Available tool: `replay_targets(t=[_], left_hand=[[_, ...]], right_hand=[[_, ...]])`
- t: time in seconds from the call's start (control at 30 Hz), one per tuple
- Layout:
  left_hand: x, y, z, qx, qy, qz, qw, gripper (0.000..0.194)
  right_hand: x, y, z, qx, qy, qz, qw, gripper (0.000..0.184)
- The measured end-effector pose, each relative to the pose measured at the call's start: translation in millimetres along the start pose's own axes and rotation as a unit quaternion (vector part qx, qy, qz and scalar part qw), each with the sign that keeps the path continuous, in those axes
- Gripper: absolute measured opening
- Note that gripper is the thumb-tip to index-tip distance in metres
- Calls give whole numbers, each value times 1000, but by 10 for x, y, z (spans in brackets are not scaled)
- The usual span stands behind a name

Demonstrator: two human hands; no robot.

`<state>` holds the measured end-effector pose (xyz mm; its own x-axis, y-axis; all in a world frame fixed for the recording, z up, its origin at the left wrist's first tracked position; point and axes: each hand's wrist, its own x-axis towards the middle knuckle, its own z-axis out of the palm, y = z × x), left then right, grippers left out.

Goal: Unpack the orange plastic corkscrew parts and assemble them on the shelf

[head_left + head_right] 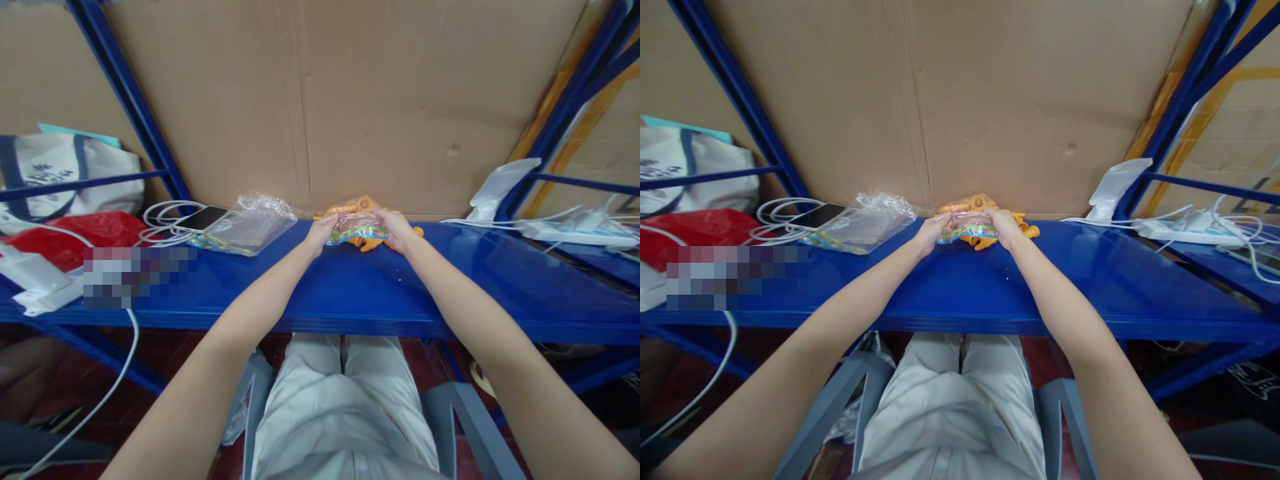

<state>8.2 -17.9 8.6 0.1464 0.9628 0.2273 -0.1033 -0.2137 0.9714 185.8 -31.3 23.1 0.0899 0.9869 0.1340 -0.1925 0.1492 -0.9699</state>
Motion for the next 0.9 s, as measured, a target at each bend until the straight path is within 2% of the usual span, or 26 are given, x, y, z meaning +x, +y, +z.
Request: replay_targets(t=[0.17, 0.37, 0.5, 0.6, 0.67, 0.9], left_hand=[[-28, 50, 47, 1, -4, -3, 1000, 20], [39, 48, 24, -15, -7, -21, 1000, 26], [94, 20, -66, -36, -19, -73, 996, 27], [99, 1, -104, -21, 1, -131, 991, 34], [94, -11, -103, -4, 16, -149, 989, 29], [185, 42, -90, 83, 38, -107, 990, 14]], right_hand=[[-3, -3, 2, 9, 51, -34, 998, 15], [-26, 1, -42, 1, 18, -39, 999, 8], [-100, -79, -40, 7, -24, 36, 999, 17], [-149, -142, -37, 3, -48, 99, 994, 23], [-163, -159, -44, 1, -51, 115, 992, 26], [-81, -164, -33, -12, -23, 115, 993, 34]])
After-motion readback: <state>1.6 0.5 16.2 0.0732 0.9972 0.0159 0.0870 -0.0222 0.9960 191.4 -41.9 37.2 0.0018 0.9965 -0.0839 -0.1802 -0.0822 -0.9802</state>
